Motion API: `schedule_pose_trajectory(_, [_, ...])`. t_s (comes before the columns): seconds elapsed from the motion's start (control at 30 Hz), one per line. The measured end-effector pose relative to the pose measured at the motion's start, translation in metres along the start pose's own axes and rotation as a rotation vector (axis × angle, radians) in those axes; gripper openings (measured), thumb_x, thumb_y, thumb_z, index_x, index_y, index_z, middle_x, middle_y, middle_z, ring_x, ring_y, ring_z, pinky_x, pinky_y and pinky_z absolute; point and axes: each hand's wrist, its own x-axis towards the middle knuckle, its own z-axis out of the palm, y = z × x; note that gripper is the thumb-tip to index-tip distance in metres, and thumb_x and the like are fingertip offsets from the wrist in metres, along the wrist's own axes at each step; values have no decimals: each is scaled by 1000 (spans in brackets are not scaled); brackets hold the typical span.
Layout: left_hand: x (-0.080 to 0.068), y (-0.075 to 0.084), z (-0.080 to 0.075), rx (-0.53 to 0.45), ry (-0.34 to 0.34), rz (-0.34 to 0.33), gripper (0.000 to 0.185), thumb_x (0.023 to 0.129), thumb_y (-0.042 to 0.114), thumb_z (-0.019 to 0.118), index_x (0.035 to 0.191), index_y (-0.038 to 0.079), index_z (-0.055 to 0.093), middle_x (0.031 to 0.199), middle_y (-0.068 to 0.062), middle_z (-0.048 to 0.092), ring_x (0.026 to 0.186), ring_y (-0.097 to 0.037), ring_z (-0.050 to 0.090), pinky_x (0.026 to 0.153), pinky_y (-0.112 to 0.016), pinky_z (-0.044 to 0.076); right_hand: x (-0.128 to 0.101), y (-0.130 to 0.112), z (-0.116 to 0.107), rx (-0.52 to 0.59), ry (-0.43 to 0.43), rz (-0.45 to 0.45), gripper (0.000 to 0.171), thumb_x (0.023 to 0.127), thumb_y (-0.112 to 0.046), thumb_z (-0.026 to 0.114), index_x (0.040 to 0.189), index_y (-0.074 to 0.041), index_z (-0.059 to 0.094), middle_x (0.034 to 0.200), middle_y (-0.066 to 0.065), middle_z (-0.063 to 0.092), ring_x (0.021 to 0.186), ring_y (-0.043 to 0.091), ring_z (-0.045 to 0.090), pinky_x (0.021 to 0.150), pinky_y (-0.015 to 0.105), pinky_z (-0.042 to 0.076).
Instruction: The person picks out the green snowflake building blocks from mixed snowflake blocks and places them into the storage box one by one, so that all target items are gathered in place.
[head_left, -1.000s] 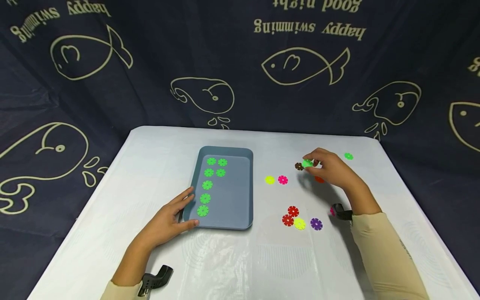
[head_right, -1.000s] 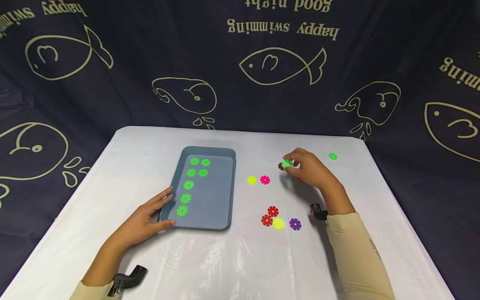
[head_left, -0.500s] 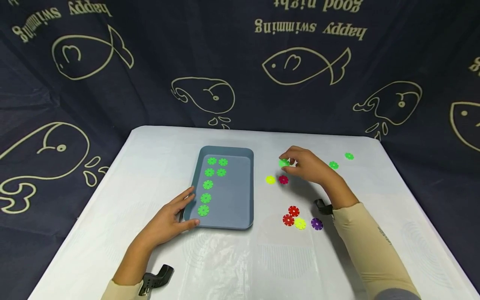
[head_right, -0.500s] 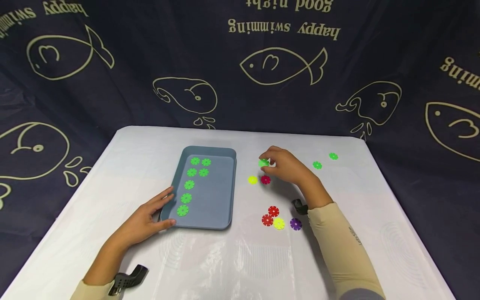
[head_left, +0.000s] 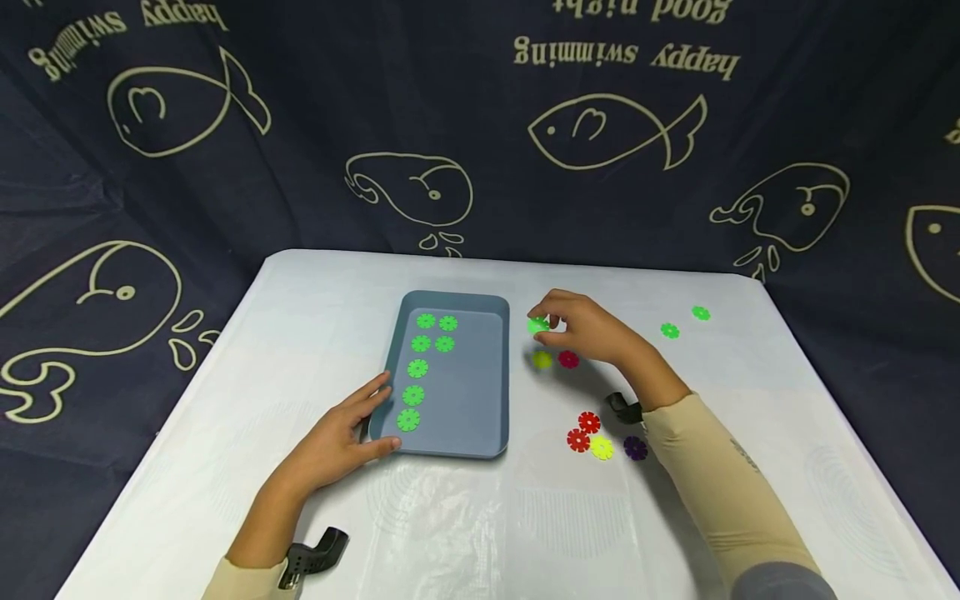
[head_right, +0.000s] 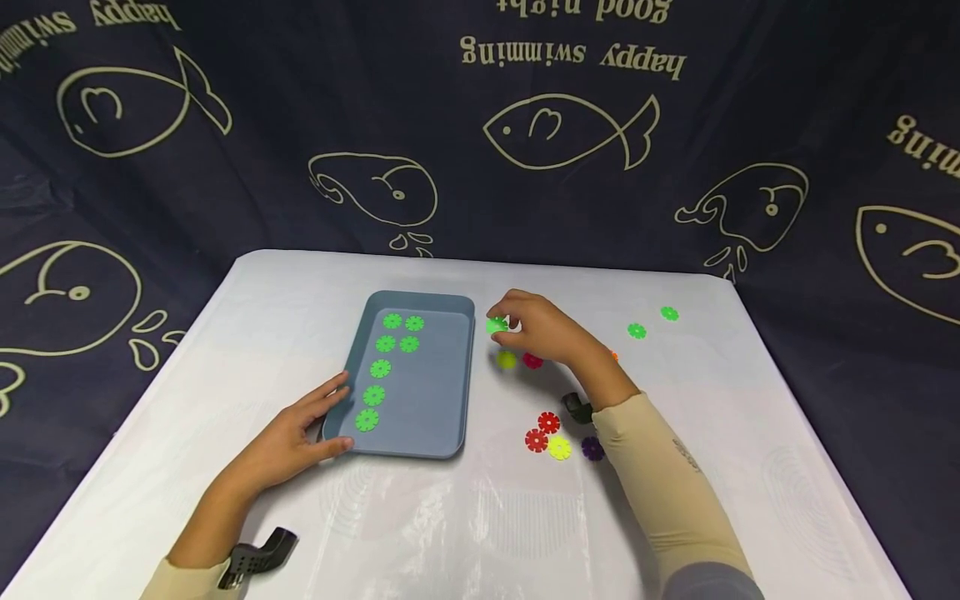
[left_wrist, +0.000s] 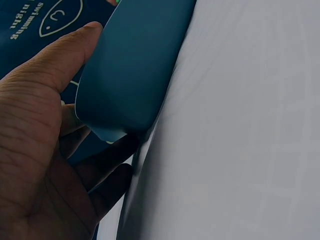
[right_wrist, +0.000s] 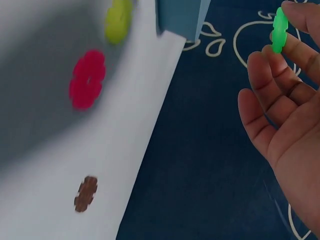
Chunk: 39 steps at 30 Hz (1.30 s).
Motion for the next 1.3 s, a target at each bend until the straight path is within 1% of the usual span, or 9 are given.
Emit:
schedule_pose_trajectory(0.13, [0, 0, 0, -1, 5, 1, 90, 83, 50, 78, 150, 2, 42, 162, 7, 24, 147, -25, 24, 113, -50, 30, 7, -6, 3, 20, -18, -19, 30, 88, -13, 77, 116, -5, 71, 105, 0, 63, 90, 19, 59, 77, 41, 53])
schedule_pose_trajectory(0.33, [1, -1, 1, 8, 19, 22, 87, 84, 47, 78, 149, 0, 43, 162, 3, 26, 146, -29, 26, 112, -52, 31, 19, -18, 8, 34, -44, -34, 29, 89, -13, 73, 118, -8, 71, 106, -2, 63, 91, 20, 60, 79, 41, 53])
schedule_pose_trajectory(0.57, [2, -2, 1, 9, 16, 20, 87, 84, 47, 78, 148, 0, 43, 162, 4, 26, 147, -28, 26, 112, -51, 31, 33, -30, 19, 2, -92, -71, 27, 90, -16, 73, 115, -7, 72, 104, 0, 61, 89, 25, 61, 75, 33, 51])
schedule_pose_trajectory(0.8, [2, -2, 1, 11, 14, 19, 88, 84, 47, 78, 149, 0, 43, 162, 4, 26, 147, -28, 26, 112, -50, 30, 47, -37, 36, -57, -181, -94, 29, 91, -18, 71, 117, -7, 72, 107, 0, 61, 86, 18, 61, 77, 29, 51])
schedule_pose_trajectory(0.93, [2, -2, 1, 14, 13, 20, 88, 84, 48, 78, 148, 0, 43, 162, 5, 26, 147, -27, 26, 112, -50, 31, 53, -39, 44, -61, -201, -109, 29, 90, -19, 70, 117, -6, 72, 106, 0, 61, 85, 19, 59, 76, 29, 49])
schedule_pose_trajectory(1.07, [2, -2, 1, 13, 12, 21, 88, 84, 49, 77, 149, 0, 43, 162, 4, 26, 147, -27, 25, 112, -50, 31, 57, -42, 50, -40, -224, -121, 30, 91, -20, 70, 117, -5, 72, 107, 1, 61, 86, 21, 61, 76, 29, 50])
schedule_pose_trajectory(1.2, [2, -1, 1, 11, 11, 21, 88, 84, 49, 77, 149, 0, 42, 162, 4, 25, 147, -28, 25, 113, -51, 30, 59, -43, 59, -35, -233, -129, 30, 91, -20, 71, 118, -6, 72, 108, 0, 61, 85, 20, 62, 76, 27, 50])
schedule_pose_trajectory(1.3, [2, -1, 0, 9, 9, 21, 88, 84, 49, 77, 149, 0, 42, 162, 4, 25, 147, -28, 25, 113, -51, 30, 60, -43, 66, -45, -237, -129, 29, 92, -20, 72, 118, -6, 72, 106, -1, 60, 83, 16, 59, 75, 26, 49])
